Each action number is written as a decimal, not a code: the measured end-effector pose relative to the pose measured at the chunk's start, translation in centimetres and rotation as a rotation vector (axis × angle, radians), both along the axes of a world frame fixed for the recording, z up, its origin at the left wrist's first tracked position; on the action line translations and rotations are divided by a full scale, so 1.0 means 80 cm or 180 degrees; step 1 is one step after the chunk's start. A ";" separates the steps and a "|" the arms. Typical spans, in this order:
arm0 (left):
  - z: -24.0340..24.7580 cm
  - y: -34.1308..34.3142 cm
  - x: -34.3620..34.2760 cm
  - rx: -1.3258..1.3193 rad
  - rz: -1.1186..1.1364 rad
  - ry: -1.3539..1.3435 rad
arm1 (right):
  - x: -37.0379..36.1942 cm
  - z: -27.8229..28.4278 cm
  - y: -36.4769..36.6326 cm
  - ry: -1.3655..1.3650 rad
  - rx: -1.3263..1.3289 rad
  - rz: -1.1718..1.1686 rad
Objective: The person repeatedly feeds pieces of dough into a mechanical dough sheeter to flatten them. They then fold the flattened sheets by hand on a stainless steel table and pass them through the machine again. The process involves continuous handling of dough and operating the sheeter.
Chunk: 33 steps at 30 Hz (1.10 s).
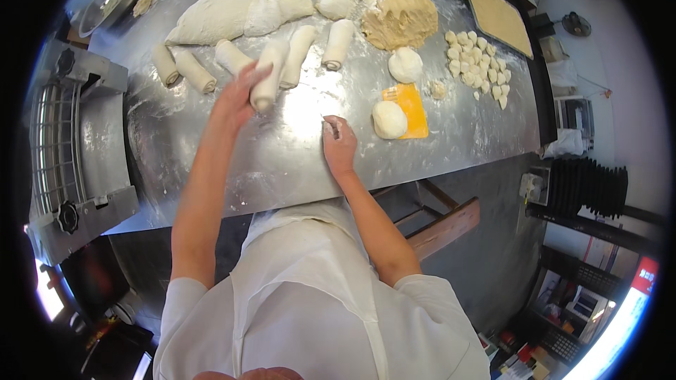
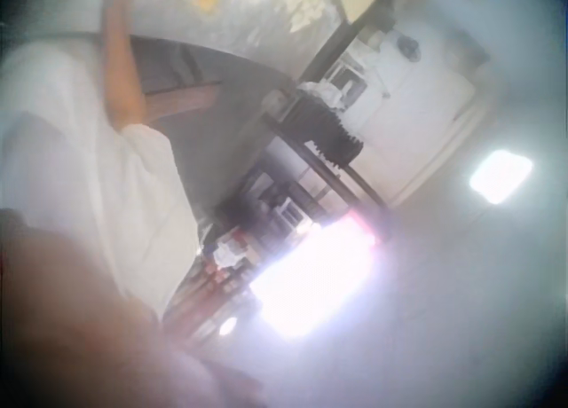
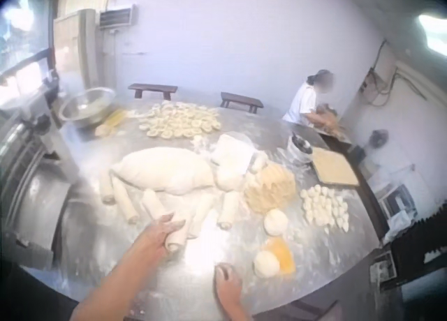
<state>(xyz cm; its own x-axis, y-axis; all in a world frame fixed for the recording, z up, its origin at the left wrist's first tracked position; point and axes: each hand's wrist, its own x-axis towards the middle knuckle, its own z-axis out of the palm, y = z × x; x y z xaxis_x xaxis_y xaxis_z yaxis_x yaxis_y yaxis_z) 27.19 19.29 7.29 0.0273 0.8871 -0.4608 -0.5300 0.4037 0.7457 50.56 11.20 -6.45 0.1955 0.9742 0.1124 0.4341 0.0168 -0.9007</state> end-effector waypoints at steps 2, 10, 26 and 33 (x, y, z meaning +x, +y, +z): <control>-0.060 0.036 -0.034 -0.0252 -0.0077 -0.0064 | -0.011 0.000 -0.007 -0.0080 0.0007 0.0125; -0.071 -0.083 0.047 0.0027 0.0168 0.2135 | 0.007 0.006 -0.008 -0.0422 0.0368 0.0604; -0.116 0.334 0.171 0.1452 -0.1078 0.5271 | 0.026 0.010 0.018 0.0035 0.0207 0.2013; -0.099 0.287 0.172 0.2504 -0.0705 0.5334 | 0.026 0.003 0.016 0.0022 0.0263 0.2052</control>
